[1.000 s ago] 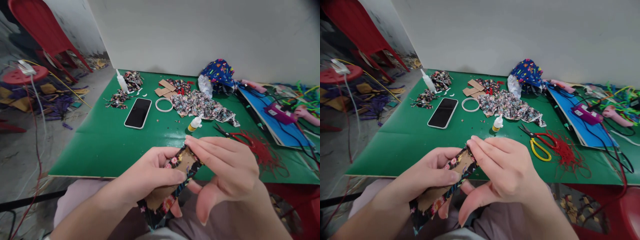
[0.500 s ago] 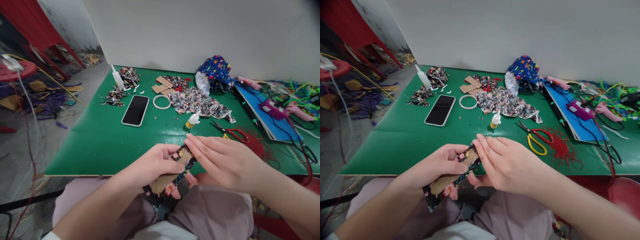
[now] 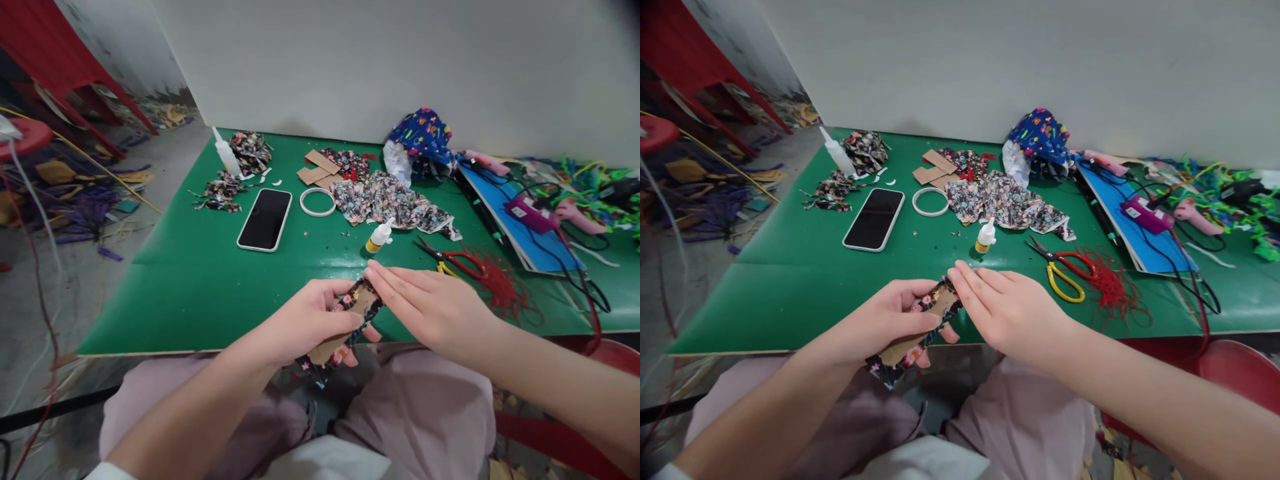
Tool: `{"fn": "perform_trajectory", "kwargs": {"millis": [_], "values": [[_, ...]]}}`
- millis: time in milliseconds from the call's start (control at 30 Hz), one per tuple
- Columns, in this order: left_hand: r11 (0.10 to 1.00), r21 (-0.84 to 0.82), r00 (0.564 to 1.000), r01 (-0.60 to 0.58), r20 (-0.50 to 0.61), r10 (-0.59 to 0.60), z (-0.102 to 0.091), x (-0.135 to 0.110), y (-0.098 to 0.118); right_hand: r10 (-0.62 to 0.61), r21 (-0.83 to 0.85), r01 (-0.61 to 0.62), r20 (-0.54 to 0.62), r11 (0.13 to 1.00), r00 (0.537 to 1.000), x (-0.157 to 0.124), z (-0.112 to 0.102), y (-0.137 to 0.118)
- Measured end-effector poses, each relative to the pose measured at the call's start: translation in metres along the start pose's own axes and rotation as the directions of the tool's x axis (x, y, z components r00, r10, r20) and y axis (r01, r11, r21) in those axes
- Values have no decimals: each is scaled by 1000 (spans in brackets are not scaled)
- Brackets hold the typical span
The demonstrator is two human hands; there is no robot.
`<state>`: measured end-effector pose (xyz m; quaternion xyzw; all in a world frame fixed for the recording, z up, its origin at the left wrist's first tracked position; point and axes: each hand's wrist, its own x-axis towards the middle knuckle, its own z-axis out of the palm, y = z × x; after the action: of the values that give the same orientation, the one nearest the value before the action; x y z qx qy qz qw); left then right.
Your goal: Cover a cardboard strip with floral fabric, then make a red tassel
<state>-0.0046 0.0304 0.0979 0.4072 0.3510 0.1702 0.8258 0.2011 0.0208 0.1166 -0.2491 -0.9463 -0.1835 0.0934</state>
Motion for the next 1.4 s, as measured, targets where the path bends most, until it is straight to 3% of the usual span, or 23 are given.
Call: {"fn": "perform_trajectory", "kwargs": {"millis": [67, 133, 233, 300, 367, 667, 900, 1000, 1100, 1300, 1400], "values": [[998, 40, 999, -44, -28, 45, 2, -1, 0, 174, 157, -165, -45, 974, 984, -4, 3, -2], [995, 76, 996, -67, -48, 71, 4, -2, 0, 379, 356, -342, -38, 869, 924, -5, 3, -3], [985, 156, 994, -74, -72, 86, 8, -4, 0, 642, 633, -540, 87, 555, 762, 2, -2, -5], [972, 220, 992, -78, -76, 97, 11, -5, 0, 727, 723, -596, 193, 350, 659, 12, -4, -5], [958, 274, 992, -87, -69, 110, 12, -6, 0, 745, 735, -628, 264, 257, 613, 22, -4, -4], [933, 351, 995, -80, -31, 97, 13, -10, 3, 633, 732, -575, 258, 365, 730, 41, 5, -3], [937, 343, 997, -67, -20, 79, 12, -11, 2, 614, 765, -595, 351, 247, 707, 40, 12, -9], [946, 323, 998, -41, -22, 51, 13, -11, 3, 602, 756, -605, 369, 249, 708, 40, 15, -10], [957, 290, 999, -21, -23, 29, 14, -10, 4, 605, 711, -617, 338, 337, 721, 40, 15, -11], [964, 265, 999, -6, -37, 17, 14, -9, 5, 580, 472, -626, 261, 621, 772, 39, 15, -11], [965, 263, 999, -5, -36, 15, 14, -9, 4, 581, 351, -630, 247, 692, 776, 39, 13, -12]]}}
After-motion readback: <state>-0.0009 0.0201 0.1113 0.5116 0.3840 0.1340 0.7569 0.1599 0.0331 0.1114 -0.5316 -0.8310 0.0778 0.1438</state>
